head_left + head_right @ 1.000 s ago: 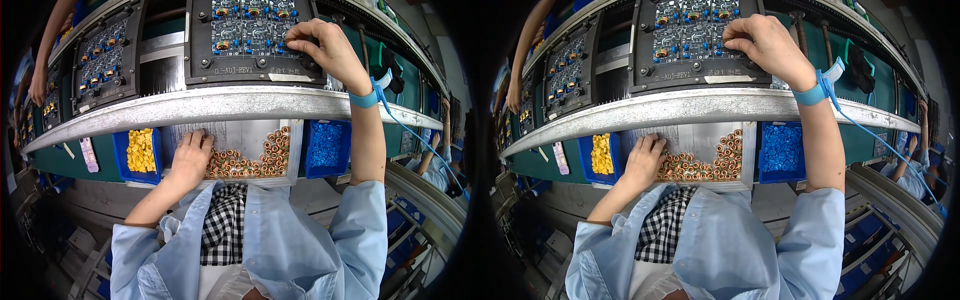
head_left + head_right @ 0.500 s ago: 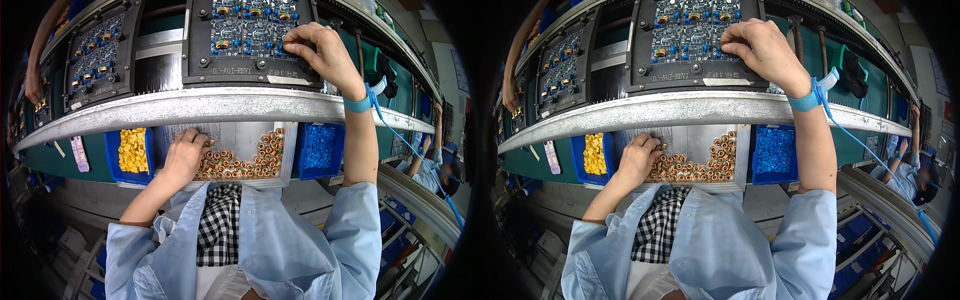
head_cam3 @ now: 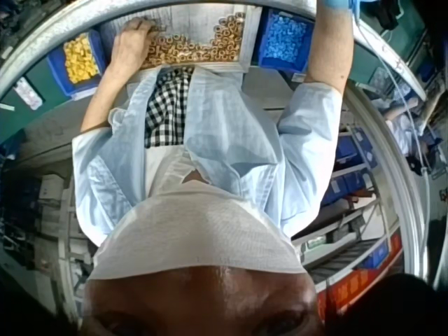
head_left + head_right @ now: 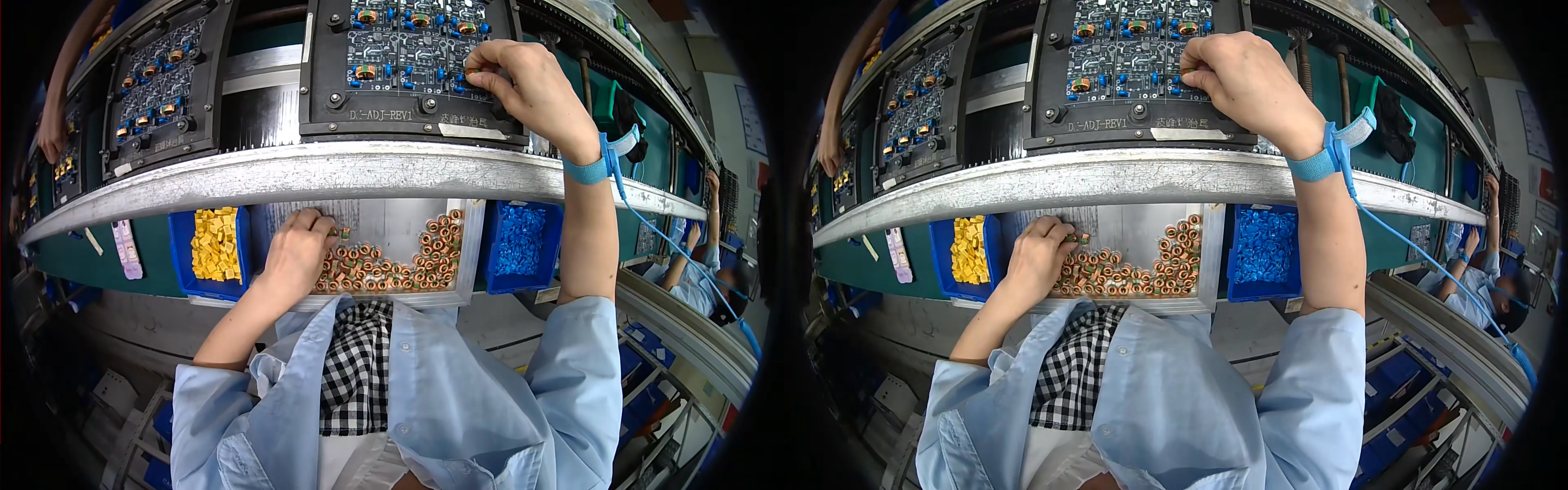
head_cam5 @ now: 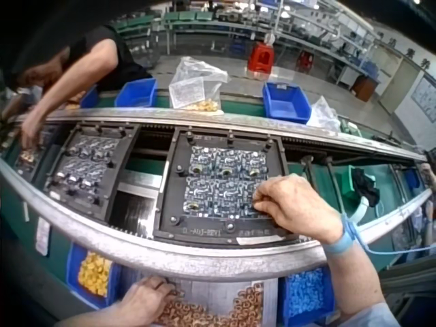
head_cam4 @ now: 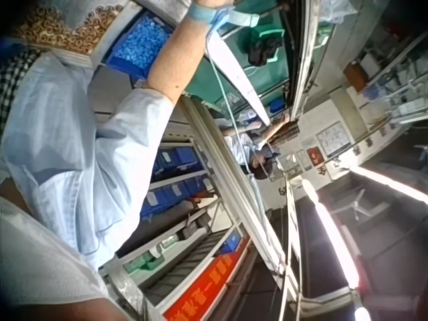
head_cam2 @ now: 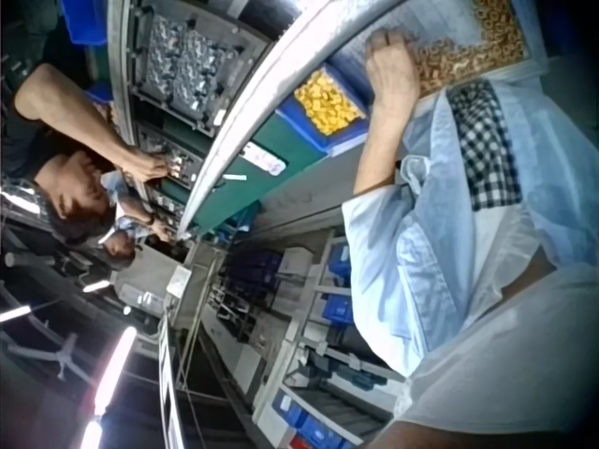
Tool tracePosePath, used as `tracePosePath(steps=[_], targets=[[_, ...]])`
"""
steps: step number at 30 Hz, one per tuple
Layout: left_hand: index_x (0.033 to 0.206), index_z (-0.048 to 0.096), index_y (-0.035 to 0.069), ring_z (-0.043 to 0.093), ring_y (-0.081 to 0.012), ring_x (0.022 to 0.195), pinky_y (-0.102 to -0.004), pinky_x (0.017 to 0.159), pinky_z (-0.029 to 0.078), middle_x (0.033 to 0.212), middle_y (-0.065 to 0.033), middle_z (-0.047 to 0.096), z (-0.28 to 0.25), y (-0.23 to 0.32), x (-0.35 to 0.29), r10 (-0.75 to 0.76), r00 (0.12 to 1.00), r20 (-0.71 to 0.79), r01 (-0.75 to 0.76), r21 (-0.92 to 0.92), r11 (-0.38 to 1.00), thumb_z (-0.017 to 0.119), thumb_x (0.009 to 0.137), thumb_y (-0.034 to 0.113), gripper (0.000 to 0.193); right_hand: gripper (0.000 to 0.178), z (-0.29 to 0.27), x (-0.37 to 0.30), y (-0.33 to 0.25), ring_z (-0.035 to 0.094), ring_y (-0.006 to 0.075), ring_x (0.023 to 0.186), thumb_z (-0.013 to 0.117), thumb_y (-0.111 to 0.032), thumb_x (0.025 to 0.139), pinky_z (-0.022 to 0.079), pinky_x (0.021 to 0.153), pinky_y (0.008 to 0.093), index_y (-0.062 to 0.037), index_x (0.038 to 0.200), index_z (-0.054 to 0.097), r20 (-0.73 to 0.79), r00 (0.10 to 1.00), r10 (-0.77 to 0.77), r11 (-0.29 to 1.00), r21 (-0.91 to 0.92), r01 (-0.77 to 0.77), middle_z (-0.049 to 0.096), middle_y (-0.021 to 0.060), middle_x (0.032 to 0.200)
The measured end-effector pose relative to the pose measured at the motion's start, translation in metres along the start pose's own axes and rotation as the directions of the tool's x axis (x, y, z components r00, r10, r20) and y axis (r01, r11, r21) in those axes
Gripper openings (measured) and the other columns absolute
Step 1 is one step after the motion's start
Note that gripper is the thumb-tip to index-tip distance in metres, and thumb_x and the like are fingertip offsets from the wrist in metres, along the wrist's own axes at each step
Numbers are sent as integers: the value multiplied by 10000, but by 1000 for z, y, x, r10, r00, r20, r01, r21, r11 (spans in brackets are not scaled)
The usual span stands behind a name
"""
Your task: The person assembles circuit boards on an assembly line by picking yellow electronic components, blue components, and toroidal coils from bins and trays and inserting them into the boards by hand.
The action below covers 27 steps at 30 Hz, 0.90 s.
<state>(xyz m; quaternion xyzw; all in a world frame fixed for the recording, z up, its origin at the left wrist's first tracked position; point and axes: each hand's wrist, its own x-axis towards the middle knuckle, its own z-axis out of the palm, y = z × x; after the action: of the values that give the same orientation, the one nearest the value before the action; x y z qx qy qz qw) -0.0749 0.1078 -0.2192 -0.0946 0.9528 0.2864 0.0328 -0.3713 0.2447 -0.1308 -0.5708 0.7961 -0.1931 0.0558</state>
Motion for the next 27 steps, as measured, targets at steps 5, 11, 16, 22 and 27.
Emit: tracePosePath(steps=[5,11,16,22,27], targets=[[889,620,-22,586,-334,793,-398,699,505,887,-158,583,-2,0,0,-1,1000,25,1,8,1000,615,731,17,162,42,-4,8,-3,493,161,474,647,13,736,413,465,251,20,769,622,72,997,-15,997,-78,21,598,94,636],[917,640,-28,584,-305,808,-368,740,484,933,-143,594,-3,-1,0,3,999,50,-5,24,1000,646,737,20,186,37,-7,13,6,488,158,471,652,16,729,405,466,247,14,738,616,159,987,-20,999,35,15,593,89,628],[898,639,-22,593,-329,790,-395,711,505,898,-162,601,-5,-3,1,5,999,44,-3,-51,999,613,752,24,155,32,-7,14,10,481,149,469,648,18,735,401,465,240,8,730,618,182,983,-31,995,99,14,585,84,619],[886,647,-22,595,-318,769,-384,701,504,874,-152,605,-7,-2,1,-40,998,58,47,-112,993,629,752,35,147,23,0,6,13,474,150,464,647,12,745,396,462,238,9,740,625,105,993,-60,987,155,43,587,85,618],[882,650,-27,596,-302,748,-365,687,501,867,-143,602,-8,0,1,-90,994,63,99,-149,984,639,752,42,148,24,6,-1,11,466,151,458,651,4,749,398,458,235,15,754,630,-30,998,-47,983,175,52,586,85,614]])
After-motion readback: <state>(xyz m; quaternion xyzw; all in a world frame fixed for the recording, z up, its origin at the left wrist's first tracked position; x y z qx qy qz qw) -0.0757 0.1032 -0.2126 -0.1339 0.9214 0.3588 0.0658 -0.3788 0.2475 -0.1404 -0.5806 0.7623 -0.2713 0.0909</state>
